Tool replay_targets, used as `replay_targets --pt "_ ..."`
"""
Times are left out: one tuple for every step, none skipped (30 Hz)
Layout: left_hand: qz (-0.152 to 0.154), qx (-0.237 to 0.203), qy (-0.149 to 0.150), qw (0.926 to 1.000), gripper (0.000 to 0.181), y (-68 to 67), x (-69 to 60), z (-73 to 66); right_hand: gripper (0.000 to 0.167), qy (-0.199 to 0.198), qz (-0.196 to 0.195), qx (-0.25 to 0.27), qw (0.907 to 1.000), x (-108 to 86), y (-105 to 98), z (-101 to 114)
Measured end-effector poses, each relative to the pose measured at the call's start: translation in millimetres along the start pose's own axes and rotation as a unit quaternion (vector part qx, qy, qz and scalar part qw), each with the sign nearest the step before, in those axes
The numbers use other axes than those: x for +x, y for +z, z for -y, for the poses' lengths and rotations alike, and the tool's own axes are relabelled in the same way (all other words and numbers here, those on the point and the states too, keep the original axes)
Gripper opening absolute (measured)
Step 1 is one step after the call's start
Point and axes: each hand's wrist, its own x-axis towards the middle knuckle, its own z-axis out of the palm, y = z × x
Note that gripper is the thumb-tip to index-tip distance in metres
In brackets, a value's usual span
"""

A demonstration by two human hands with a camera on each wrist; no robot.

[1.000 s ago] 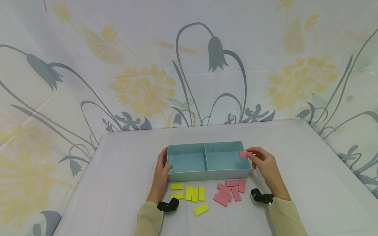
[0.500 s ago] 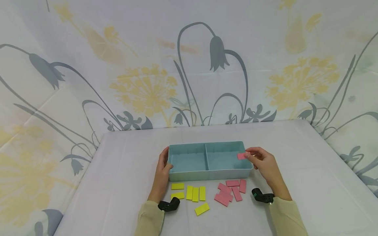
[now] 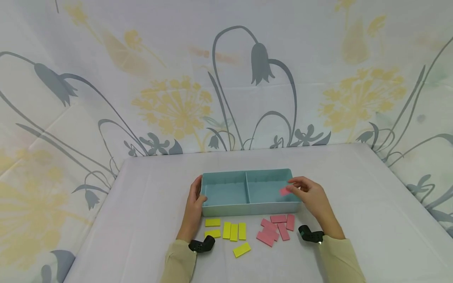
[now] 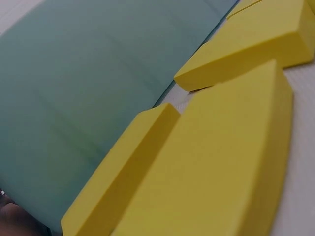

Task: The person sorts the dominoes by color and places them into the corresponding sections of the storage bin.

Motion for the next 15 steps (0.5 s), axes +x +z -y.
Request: replay_targets --pt "0.001 -0.002 -0.003 1.0 0.064 -0.3 -0.3 -0.8 0.041 -0.005 0.002 -0.005 1.0 0.0 0.7 -0.1" --pt "0.003 -0.004 -0.005 1.0 0.064 -0.5 -0.7 -2.2 0.041 -0.009 0.004 -0.01 0.9999 0.0 1.3 -0.2" --pt "0.005 -0.006 -0.008 0.9999 0.064 -0.7 -1.4 -4.1 0.04 -0.011 0.005 -0.013 0.9998 -0.2 1.8 -0.1" --pt "0.006 -0.005 -0.011 0.9999 0.063 -0.7 -2.6 -7.4 0.04 -0.014 0.004 -0.018 0.9997 -0.3 2.3 -0.1" --pt "0.007 -0.004 -0.013 0.9999 0.063 -0.5 -3.8 -10.9 0.039 -0.015 0.004 -0.018 0.9997 -0.7 2.6 0.1" --pt "0.008 -0.003 -0.014 0.9999 0.063 -0.4 -4.9 -13.9 0.039 -0.016 0.004 -0.018 0.9997 -1.0 2.7 0.6" --pt "0.009 -0.002 -0.015 0.9998 0.063 -0.2 -6.0 -16.8 0.038 -0.018 0.004 -0.019 0.9996 -1.4 2.8 0.9" --pt "0.01 0.0 -0.014 0.9999 0.063 0.0 -7.0 -19.9 0.037 -0.02 0.005 -0.019 0.9996 -1.7 2.8 1.2" --pt "0.01 0.003 -0.015 0.9998 0.062 0.2 -7.9 -22.5 0.035 -0.022 0.005 -0.02 0.9995 -1.9 2.8 1.7" --pt "0.01 0.003 -0.015 0.9998 0.062 0.4 -8.3 -24.0 0.034 -0.022 0.006 -0.021 0.9995 -2.1 2.7 2.0" --pt "0.009 0.004 -0.015 0.9998 0.062 0.4 -8.2 -24.2 0.032 -0.021 0.008 -0.021 0.9995 -2.4 2.5 2.2" --pt "0.009 0.004 -0.016 0.9998 0.062 0.3 -8.0 -23.9 0.031 -0.019 0.01 -0.022 0.9995 -2.4 2.6 2.1" --pt "0.007 0.004 -0.014 0.9999 0.062 0.2 -6.8 -20.2 0.027 -0.023 0.004 -0.032 0.9992 -0.7 5.7 -6.2" --pt "0.007 0.002 -0.013 0.9999 0.062 -0.1 -5.2 -15.9 0.024 -0.028 0.0 -0.042 0.9987 1.2 8.7 -14.3" --pt "0.006 0.001 -0.012 0.9999 0.062 -0.3 -3.8 -11.6 0.022 -0.035 -0.002 -0.049 0.9982 3.1 11.6 -22.7"
